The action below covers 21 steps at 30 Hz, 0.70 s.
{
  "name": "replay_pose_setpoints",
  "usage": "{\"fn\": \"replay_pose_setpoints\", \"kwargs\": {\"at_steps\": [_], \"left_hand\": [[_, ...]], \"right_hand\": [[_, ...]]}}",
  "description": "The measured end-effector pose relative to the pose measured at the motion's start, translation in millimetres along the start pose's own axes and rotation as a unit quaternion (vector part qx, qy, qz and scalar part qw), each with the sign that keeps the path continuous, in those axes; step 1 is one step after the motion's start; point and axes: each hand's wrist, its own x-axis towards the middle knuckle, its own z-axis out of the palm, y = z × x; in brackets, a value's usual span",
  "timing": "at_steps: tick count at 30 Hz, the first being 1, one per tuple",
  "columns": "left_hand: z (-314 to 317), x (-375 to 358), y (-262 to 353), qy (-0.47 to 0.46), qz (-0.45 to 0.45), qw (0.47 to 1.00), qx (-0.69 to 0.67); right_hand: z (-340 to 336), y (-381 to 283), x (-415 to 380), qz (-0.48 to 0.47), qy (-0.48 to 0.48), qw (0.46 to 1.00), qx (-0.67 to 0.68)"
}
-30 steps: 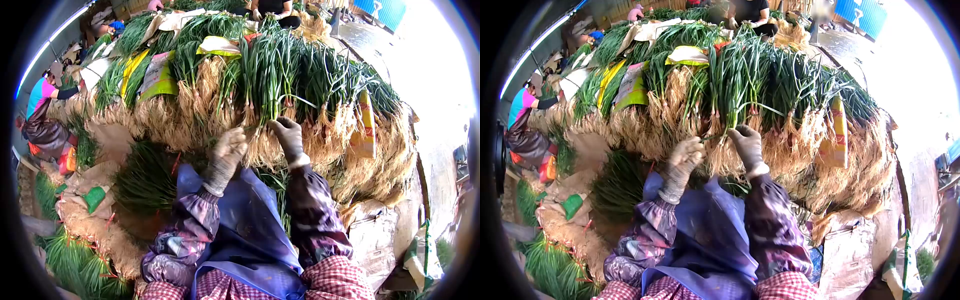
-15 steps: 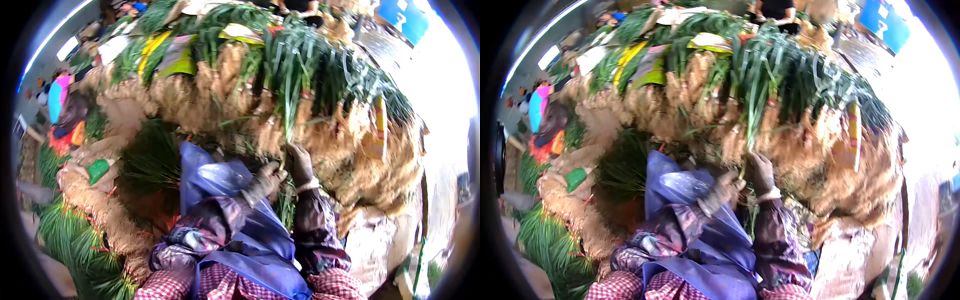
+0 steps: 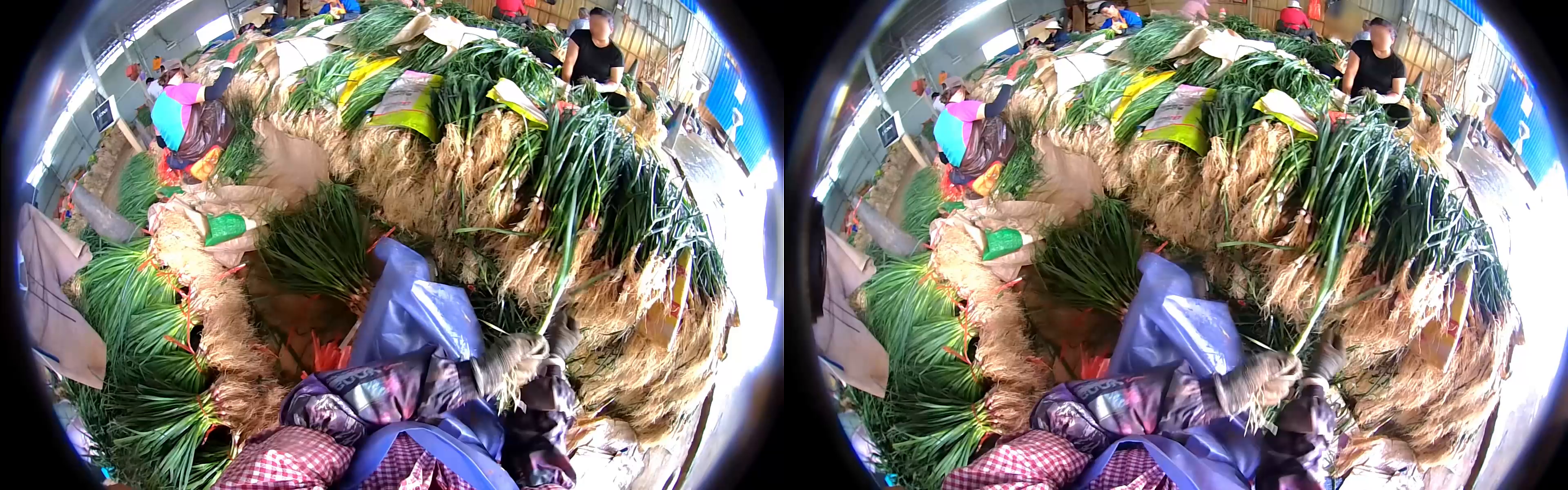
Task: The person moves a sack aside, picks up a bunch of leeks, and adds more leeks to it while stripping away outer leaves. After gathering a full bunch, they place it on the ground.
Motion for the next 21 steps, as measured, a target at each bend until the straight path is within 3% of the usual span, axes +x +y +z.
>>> {"fn": "replay_pose_setpoints", "kwargs": {"at_steps": [1, 2, 3, 5, 6, 7, 8, 9, 10, 11, 12, 13, 15, 16, 17, 18, 19, 21], "left_hand": [[25.5, -14.0, 3.3, -0.011, 0.046, 0.999, 0.025], [30.9, -17.3, 6.9, -0.051, 0.096, 0.991, 0.079], [46.1, -27.7, 21.1, -0.089, 0.143, 0.977, 0.128], [58.6, -31.9, 40.4, -0.108, 0.249, 0.946, 0.179], [58.6, -34.3, 52.9, -0.118, 0.254, 0.938, 0.204], [55.9, -31.6, 65.9, -0.098, 0.256, 0.932, 0.237], [48.2, -21.7, 67.9, -0.084, 0.302, 0.931, 0.187], [37.1, -10.6, 70.1, 0.001, 0.315, 0.929, 0.192], [12.8, 7.6, 72.0, -0.004, 0.317, 0.942, 0.110], [-3.6, 16.7, 80.1, -0.002, 0.285, 0.955, 0.081], [-48.6, 36.5, 76.5, 0.119, 0.252, 0.945, 0.168], [-66.9, 36.5, 66.7, 0.224, 0.200, 0.951, 0.070], [-102.6, 35.8, 58.5, 0.150, 0.125, 0.981, 0.023], [-94.6, 35.8, 58.4, 0.200, 0.102, 0.974, 0.012], [-86.2, 34.9, 60.0, 0.251, 0.081, 0.965, 0.003], [-101.4, 39.4, 53.9, 0.193, 0.133, 0.971, 0.042], [-111.7, 40.6, 58.1, 0.209, 0.103, 0.970, 0.076], [-97.2, 38.8, 59.6, 0.191, 0.162, 0.962, 0.104]], "right_hand": [[-19.3, 33.3, 17.9, 0.010, -0.099, 0.983, -0.152], [-27.8, 87.2, 25.4, -0.105, -0.146, 0.971, -0.157], [-48.0, 36.7, -6.3, -0.140, -0.215, 0.927, -0.272], [-68.3, 104.6, -13.0, -0.206, -0.349, 0.870, -0.281], [-83.2, 155.2, -19.0, -0.226, -0.440, 0.822, -0.281], [-99.9, 206.8, -24.3, -0.232, -0.533, 0.757, -0.299], [-106.0, 221.4, -33.2, -0.236, -0.601, 0.668, -0.370], [-122.7, 228.4, -51.3, -0.226, -0.661, 0.570, -0.433], [-121.2, 166.4, -59.2, -0.161, -0.655, 0.570, -0.468], [-113.8, 126.5, -69.1, -0.145, -0.568, 0.628, -0.511], [-102.2, 73.6, -73.4, -0.089, -0.497, 0.691, -0.517], [-91.2, 5.0, -64.1, -0.136, -0.430, 0.804, -0.386], [-62.9, -33.1, -40.7, -0.272, -0.299, 0.873, -0.272], [-45.3, -56.9, -25.6, -0.325, -0.234, 0.883, -0.244], [-26.1, -77.4, -8.9, -0.321, -0.191, 0.878, -0.298], [-6.0, -104.4, 3.7, -0.351, -0.134, 0.877, -0.301], [13.8, -122.7, 20.8, -0.390, -0.080, 0.868, -0.296], [55.5, -149.2, 57.5, -0.326, -0.043, 0.860, -0.391]]}}
